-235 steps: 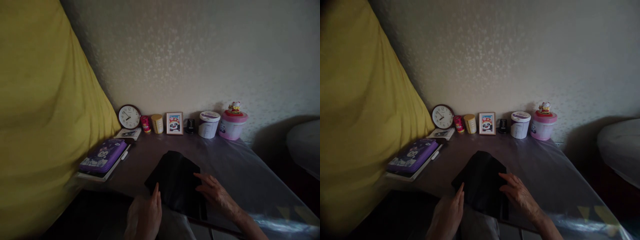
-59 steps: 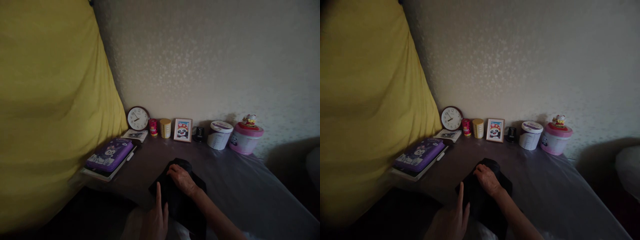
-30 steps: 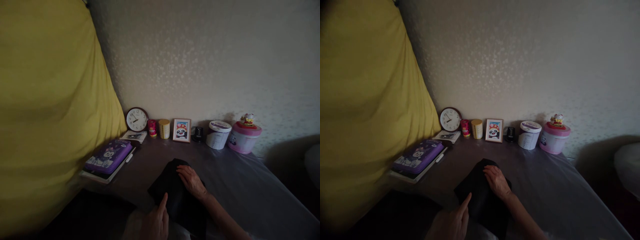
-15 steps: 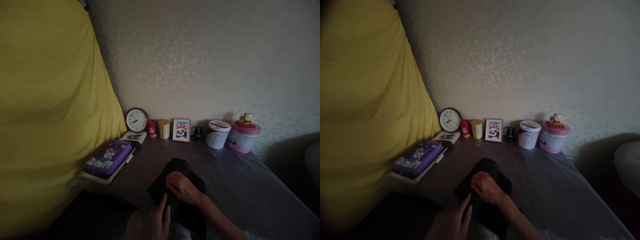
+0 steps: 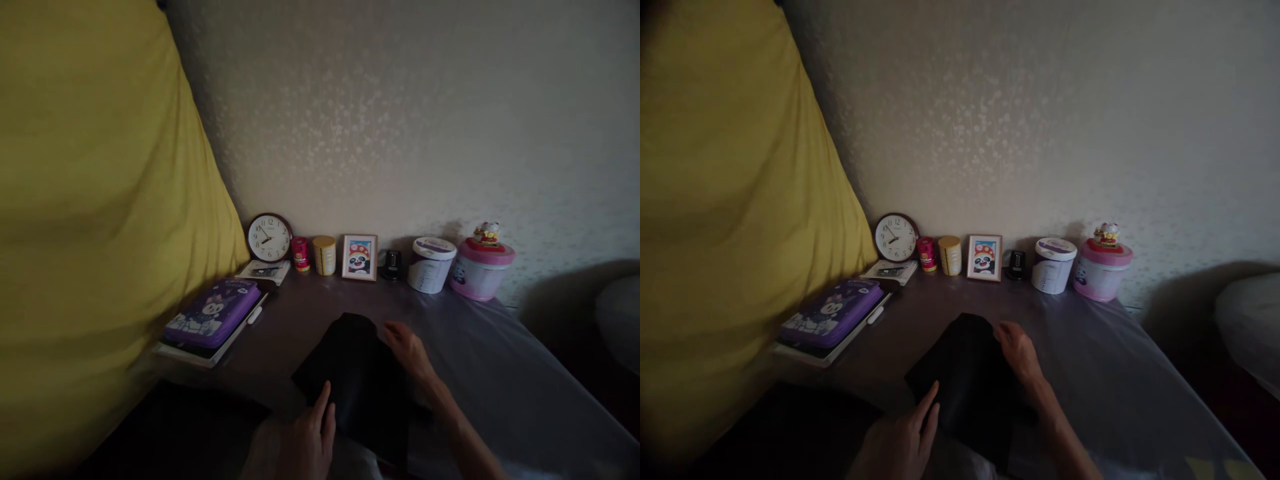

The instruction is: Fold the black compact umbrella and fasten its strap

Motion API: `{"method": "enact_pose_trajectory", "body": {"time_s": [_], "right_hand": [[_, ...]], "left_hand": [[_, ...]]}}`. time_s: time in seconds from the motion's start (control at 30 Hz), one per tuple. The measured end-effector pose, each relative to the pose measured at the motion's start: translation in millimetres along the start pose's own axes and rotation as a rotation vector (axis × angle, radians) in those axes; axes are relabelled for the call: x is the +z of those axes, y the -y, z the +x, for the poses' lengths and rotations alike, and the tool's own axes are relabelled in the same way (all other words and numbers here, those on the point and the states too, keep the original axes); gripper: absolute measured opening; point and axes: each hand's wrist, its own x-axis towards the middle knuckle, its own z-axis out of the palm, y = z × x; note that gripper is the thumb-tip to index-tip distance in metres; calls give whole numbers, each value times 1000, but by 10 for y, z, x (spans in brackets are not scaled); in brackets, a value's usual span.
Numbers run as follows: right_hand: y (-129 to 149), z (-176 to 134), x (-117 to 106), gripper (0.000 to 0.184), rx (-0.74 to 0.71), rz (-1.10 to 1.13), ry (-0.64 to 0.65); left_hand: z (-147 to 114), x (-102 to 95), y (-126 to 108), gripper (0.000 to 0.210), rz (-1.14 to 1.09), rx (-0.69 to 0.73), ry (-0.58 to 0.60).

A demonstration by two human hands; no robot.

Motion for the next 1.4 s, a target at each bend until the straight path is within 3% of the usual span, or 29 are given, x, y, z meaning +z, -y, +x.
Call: {"method": "enact_pose_trajectory", "body": {"time_s": [0.23, 0.37, 0.5, 0.77, 0.9, 1.07, 1.17, 1.27, 1.4], "right_hand": [[-327, -517, -362, 43, 251, -144, -17], [-235, -685, -367, 43, 290, -101, 66], [-65, -746, -333, 43, 380, -19, 142], [127, -726, -358, 50, 591, 346, 204], [157, -748, -345, 57, 604, 468, 188], [167, -801, -194, 55, 477, 242, 144], [151, -807, -72, 51, 357, 96, 30], [145, -789, 10, 48, 284, 63, -69], [199, -755, 13, 49, 245, 108, -110]], "left_hand": [[71, 171, 56, 40, 42, -12, -42], [82, 265, 113, 40, -19, 54, -98], [55, 227, 115, 40, 86, 30, -94], [66, 231, 103, 41, 39, 7, -81], [79, 250, 125, 40, -100, 53, -97], [66, 220, 129, 40, -113, 42, -90], [46, 177, 105, 41, -59, 57, -99], [40, 144, 75, 42, 37, 5, -51], [51, 144, 69, 42, -5, 5, -22]]}}
